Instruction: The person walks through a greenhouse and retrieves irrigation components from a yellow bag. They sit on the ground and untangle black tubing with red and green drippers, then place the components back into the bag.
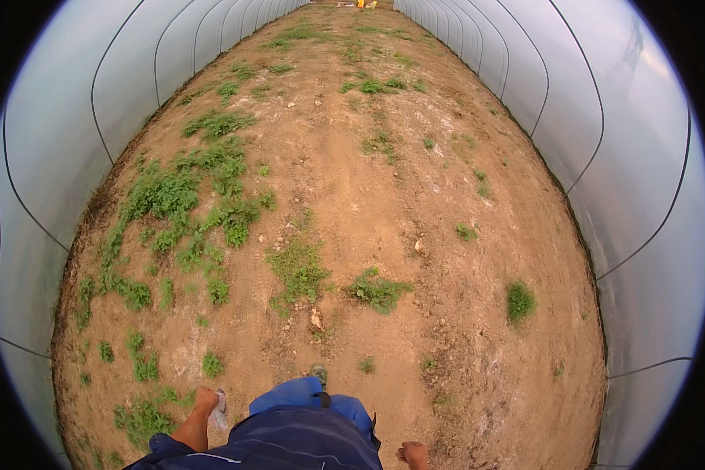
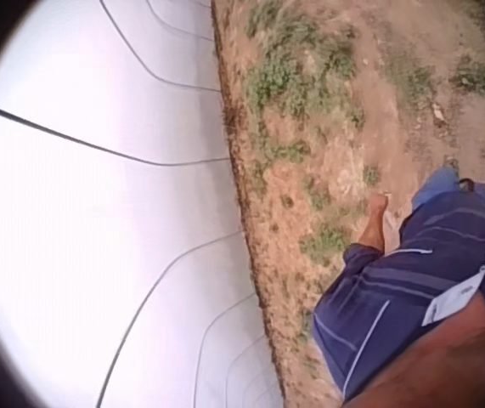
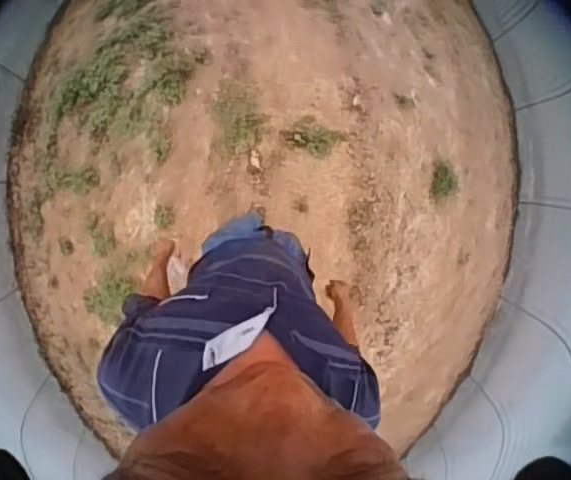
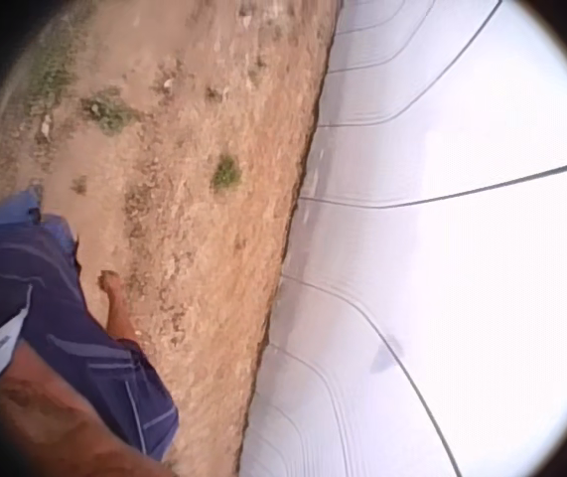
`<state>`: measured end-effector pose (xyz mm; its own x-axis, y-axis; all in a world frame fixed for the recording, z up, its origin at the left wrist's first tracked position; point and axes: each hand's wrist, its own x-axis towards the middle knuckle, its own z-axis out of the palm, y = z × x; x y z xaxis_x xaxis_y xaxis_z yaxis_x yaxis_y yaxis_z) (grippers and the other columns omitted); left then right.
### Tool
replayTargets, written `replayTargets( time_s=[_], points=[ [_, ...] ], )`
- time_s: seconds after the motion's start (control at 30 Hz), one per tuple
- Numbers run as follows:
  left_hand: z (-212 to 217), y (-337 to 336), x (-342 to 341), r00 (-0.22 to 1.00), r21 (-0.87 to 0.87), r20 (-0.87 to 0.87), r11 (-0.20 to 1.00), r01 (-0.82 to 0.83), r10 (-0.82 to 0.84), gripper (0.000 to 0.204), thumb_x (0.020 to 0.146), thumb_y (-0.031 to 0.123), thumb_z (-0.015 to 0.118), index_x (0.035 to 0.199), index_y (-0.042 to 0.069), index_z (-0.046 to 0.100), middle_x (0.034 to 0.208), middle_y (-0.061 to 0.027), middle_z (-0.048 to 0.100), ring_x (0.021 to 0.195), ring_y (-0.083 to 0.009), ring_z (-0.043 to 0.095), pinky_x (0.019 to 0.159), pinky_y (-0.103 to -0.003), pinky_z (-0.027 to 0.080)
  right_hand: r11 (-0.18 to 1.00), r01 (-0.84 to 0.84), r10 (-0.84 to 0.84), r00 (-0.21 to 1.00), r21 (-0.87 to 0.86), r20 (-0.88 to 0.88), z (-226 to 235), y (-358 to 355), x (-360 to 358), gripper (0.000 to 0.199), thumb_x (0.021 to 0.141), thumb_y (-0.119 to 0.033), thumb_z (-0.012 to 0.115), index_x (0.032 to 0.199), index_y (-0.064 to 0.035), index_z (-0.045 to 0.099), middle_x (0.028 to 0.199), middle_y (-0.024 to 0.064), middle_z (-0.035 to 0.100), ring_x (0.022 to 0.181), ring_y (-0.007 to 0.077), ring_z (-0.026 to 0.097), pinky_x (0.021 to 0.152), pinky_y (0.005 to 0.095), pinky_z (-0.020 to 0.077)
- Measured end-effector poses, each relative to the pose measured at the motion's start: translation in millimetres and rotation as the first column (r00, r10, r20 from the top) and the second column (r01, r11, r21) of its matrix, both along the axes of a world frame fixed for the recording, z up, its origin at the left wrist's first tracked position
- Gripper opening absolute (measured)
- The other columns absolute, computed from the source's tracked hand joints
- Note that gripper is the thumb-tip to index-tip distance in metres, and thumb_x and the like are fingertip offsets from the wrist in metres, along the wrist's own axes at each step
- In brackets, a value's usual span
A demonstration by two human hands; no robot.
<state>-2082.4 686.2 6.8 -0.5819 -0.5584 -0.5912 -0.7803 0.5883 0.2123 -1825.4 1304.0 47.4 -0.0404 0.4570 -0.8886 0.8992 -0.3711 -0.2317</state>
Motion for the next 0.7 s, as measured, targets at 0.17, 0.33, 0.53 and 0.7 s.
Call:
replayTargets(
  time_s=[0.17,0.33,0.53,0.7],
  points=[
    [167,187,-286,0.834,0.206,-0.497,0.9,0.383,-0.241,0.03,0.082,0.017,0.061,0.103,-0.003,0.054,0.094,-0.0257,0.064,0.087,-0.0396,0.063,0.078,-0.044,0.05,0.992,-0.123,0.114,0.947,-0.011,-0.301,-16,38,-107,0.021,0.092,-0.021,0.059,0.08,-0.0049,0.063,0.066,0.0071,0.061,0.051,0.018,0.056,0.046,0.0345,0.0471],
    [284,323,-506,0.664,0.473,-0.743,0.635,0.611,-0.085,0.017,0.092,0.011,0.053,0.105,0.001,0.05,0.087,-0.0088,0.058,0.074,-0.0161,0.053,0.068,-0.032,0.046,0.968,-0.213,0.238,0.943,0.129,-0.23,-45,125,-274,0.016,0.091,-0.018,0.06,0.087,-0.0027,0.063,0.07,0.0123,0.062,0.053,0.0218,0.059,0.047,0.037,0.0496],
    [367,427,-674,0.608,0.549,-0.794,0.44,0.711,0.008,0.018,0.101,0.012,0.048,0.114,0.001,0.053,0.092,-0.0062,0.065,0.07,-0.0073,0.05,0.064,-0.025,0.044,0.987,-0.039,0.078,0.965,0.157,-0.25,85,186,-649,0.031,0.096,-0.013,0.055,0.119,0.0078,0.059,0.091,0.0164,0.068,0.071,0.0217,0.065,0.061,0.0383,0.056],
    [403,474,-818,0.667,0.69,-0.723,0.203,0.695,0.177,0.024,0.103,0.013,0.051,0.123,0.001,0.055,0.099,-0.0095,0.069,0.062,-0.0035,0.045,0.057,-0.02,0.04,0.932,-0.286,0.355,0.607,0.222,-0.711,208,204,-938,0.037,0.094,-0.019,0.061,0.122,0.0046,0.06,0.091,0.0103,0.068,0.075,0.0168,0.064,0.067,0.0305,0.0526]
  ],
)
